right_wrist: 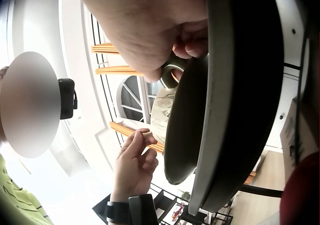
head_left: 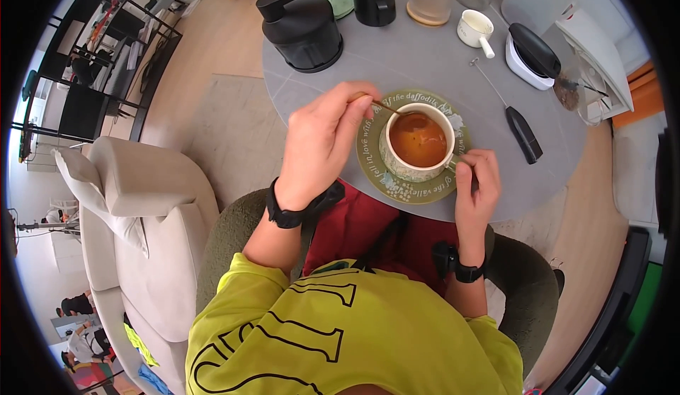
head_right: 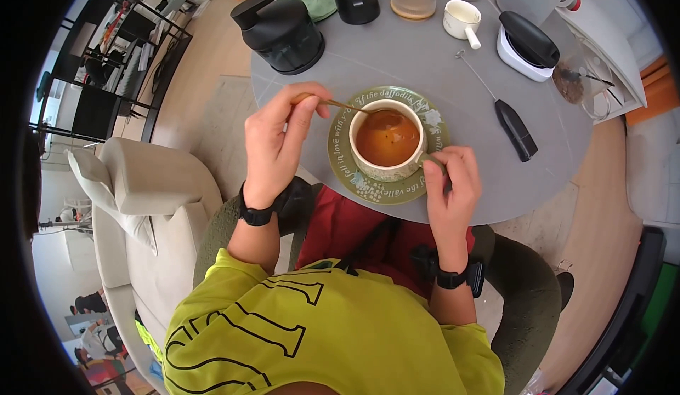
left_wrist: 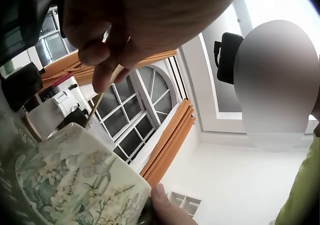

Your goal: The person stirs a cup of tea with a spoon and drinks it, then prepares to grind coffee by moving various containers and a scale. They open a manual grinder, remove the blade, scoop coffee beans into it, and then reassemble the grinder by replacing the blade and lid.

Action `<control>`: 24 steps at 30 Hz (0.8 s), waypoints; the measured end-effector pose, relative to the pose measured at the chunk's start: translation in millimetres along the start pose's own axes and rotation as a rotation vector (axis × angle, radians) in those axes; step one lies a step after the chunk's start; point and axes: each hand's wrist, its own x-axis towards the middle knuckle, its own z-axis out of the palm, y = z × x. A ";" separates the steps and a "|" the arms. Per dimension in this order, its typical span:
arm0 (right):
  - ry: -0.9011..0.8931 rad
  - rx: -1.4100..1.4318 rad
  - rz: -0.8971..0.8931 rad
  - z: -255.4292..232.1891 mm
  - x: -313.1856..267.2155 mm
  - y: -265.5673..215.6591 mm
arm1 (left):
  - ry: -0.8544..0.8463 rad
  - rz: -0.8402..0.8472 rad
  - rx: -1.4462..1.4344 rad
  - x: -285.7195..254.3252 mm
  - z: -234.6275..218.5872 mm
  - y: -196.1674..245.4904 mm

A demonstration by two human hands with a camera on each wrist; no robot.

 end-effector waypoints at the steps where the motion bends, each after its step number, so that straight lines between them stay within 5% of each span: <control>1: -0.001 0.001 0.003 -0.1 0.1 -0.5 | -0.002 0.014 0.039 -0.7 -3.6 1.0; 8: 0.008 -0.009 -0.037 1.1 0.3 2.0 | -0.157 -0.133 -0.147 -5.1 -14.1 5.3; 15: 0.020 -0.019 -0.020 0.7 0.3 0.3 | -0.128 -0.166 -0.268 -0.4 10.2 0.8; 24: 0.015 0.004 -0.011 1.1 -0.7 2.9 | -0.006 0.005 0.048 0.7 -9.3 5.6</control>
